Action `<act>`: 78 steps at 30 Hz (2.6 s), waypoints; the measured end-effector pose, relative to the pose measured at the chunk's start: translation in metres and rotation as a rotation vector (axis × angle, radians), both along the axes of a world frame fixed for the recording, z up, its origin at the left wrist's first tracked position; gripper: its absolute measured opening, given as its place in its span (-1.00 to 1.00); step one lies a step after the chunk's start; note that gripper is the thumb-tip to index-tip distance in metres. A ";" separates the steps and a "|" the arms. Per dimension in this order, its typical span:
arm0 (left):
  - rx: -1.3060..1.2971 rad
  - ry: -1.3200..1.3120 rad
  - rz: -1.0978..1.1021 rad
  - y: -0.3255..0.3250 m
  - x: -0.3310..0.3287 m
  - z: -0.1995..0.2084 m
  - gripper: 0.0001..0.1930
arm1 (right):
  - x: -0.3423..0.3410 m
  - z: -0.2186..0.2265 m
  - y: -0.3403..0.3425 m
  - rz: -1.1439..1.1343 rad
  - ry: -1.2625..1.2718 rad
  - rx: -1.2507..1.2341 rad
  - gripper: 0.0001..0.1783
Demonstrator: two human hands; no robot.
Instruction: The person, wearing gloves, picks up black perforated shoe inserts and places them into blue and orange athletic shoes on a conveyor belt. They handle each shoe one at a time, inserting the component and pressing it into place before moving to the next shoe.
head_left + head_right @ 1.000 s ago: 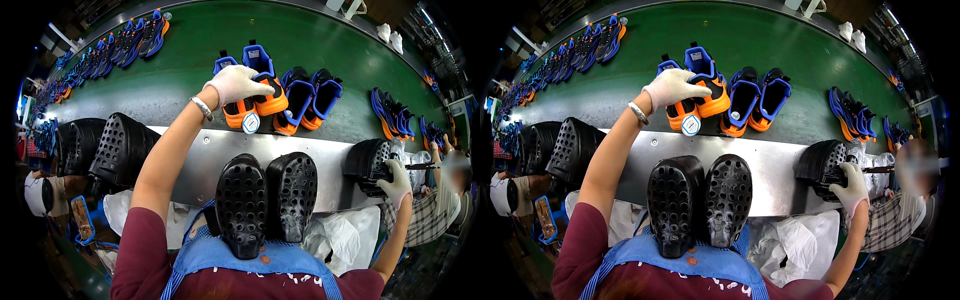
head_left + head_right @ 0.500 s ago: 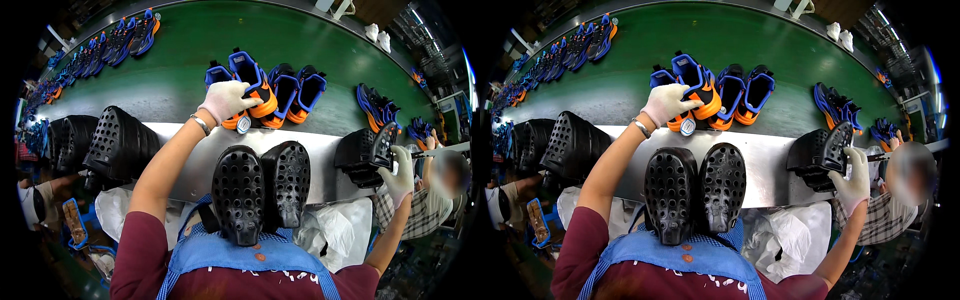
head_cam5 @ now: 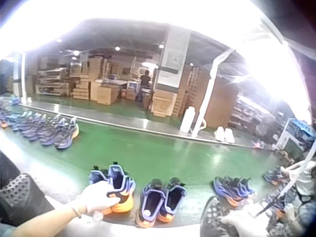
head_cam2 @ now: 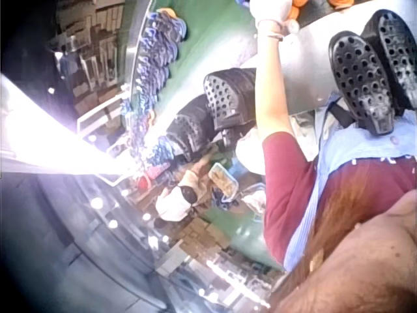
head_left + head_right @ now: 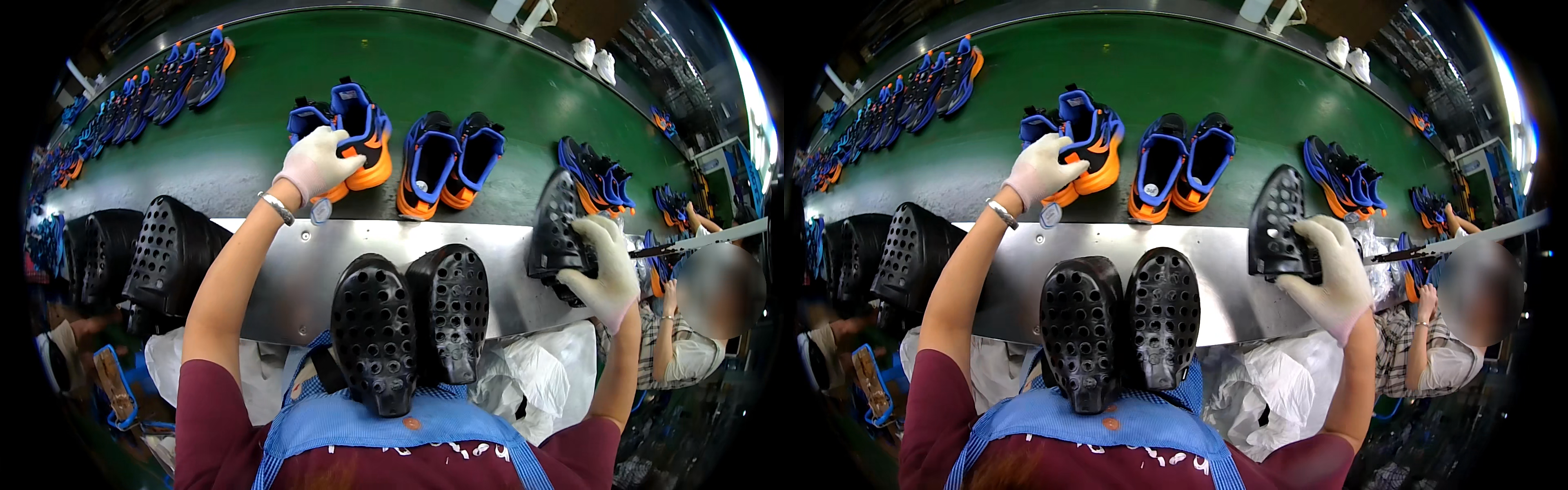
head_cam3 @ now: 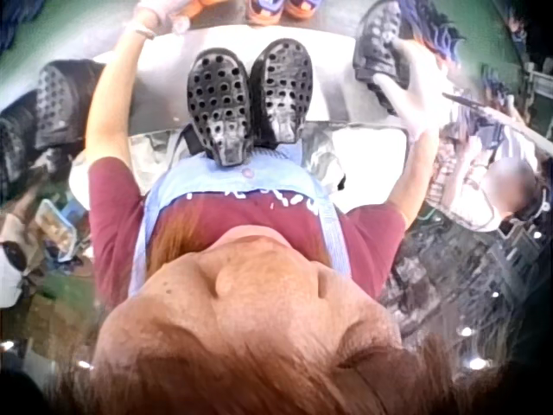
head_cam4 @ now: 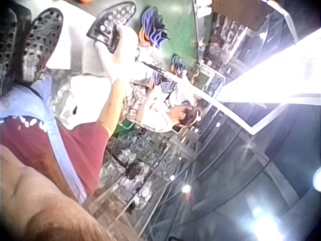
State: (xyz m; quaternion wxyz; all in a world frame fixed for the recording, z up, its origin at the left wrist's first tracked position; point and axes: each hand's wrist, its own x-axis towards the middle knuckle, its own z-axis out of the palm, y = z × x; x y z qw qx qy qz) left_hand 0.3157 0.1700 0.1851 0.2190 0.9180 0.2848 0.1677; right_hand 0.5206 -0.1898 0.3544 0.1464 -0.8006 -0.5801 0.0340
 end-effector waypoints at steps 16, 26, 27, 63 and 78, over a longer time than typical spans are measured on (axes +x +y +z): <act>-1.057 -0.685 -0.300 -0.031 0.057 -0.001 -0.41 | -0.025 -0.019 0.131 0.343 0.088 0.060 -0.36; -1.717 -1.202 -0.167 -0.077 0.009 0.032 -0.75 | -0.072 -0.034 0.166 0.133 0.619 -0.176 -0.39; -1.624 -1.235 -0.110 -0.079 0.006 0.031 -0.76 | -0.077 -0.035 0.167 0.113 0.511 -0.182 -0.39; -0.254 0.022 -0.086 -0.050 0.029 -0.039 -0.69 | -0.075 -0.126 0.324 -0.016 -0.211 -0.667 -0.62; -0.334 0.365 -0.064 -0.022 0.040 -0.047 -0.68 | -0.055 -0.208 0.373 -0.165 0.053 -0.868 -0.28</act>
